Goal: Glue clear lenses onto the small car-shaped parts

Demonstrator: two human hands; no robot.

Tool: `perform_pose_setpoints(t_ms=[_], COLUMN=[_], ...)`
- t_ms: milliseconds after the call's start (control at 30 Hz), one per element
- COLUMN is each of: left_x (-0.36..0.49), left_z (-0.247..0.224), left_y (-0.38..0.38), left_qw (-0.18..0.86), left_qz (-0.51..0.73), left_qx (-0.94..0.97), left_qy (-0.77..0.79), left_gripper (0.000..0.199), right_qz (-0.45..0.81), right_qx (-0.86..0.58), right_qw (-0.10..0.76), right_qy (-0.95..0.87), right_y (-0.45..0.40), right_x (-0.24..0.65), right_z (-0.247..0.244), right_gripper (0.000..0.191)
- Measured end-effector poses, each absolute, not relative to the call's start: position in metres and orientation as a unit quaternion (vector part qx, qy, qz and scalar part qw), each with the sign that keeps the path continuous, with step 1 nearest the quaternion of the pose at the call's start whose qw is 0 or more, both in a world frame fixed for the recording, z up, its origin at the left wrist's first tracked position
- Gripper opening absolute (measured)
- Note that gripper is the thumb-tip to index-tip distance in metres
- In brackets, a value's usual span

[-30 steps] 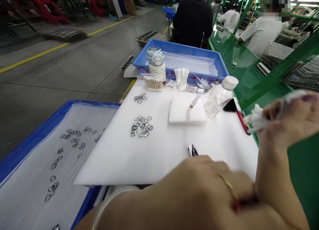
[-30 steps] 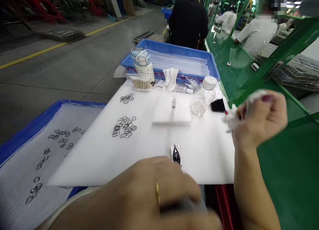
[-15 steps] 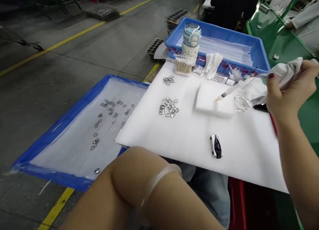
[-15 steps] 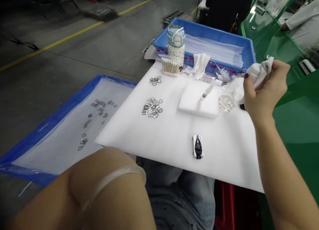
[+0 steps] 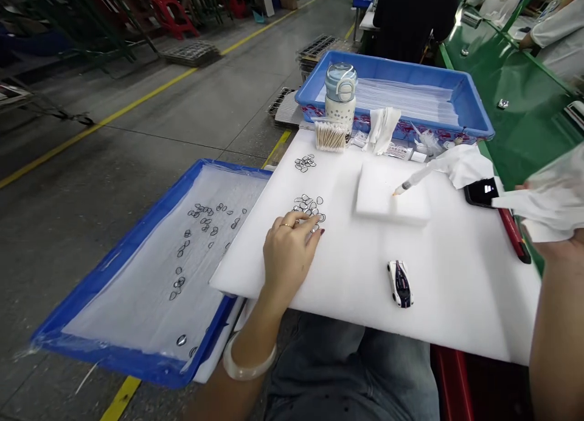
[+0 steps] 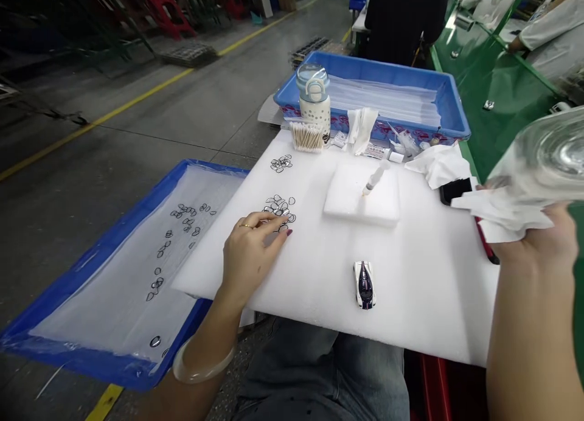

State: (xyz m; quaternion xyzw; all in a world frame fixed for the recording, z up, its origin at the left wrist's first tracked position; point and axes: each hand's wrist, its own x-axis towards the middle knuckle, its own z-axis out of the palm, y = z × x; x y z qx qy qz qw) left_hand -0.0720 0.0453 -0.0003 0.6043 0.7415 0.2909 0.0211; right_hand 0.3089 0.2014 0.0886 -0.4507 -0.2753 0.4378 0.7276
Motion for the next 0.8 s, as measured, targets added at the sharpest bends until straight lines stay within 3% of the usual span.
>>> perform_pose_setpoints(t_ms=[100,300,533,667,800], left_x=[-0.067,-0.072,-0.064,-0.066,-0.072], left_z=[-0.006,-0.008,-0.001,0.004,0.008], left_y=[0.045,0.041,0.020,0.014,0.022], left_qw=[-0.013,-0.060,-0.043,-0.008,0.000], left_qz=[0.288,0.321,0.325,0.273,0.235], left_qx=[0.619,0.628,0.709,0.752,0.753], left_qy=[0.731,0.706,0.624,0.600,0.615], left_gripper=[0.020,0.018,0.020,0.021,0.030], right_qz=[0.485,0.500,0.507,0.442,0.298], right_qx=[-0.476,-0.458,-0.465,-0.479,-0.479], right_qw=[0.688,0.668,0.641,0.663,0.730], right_qy=[-0.254,-0.306,-0.340,-0.368,-0.386], right_y=[0.196,0.203,0.195,0.188,0.183], right_x=[0.290,0.292,0.297,0.297,0.305], right_z=[0.074,0.044,0.026,0.021,0.031], right_gripper=[0.052,0.026,0.036,0.033,0.019])
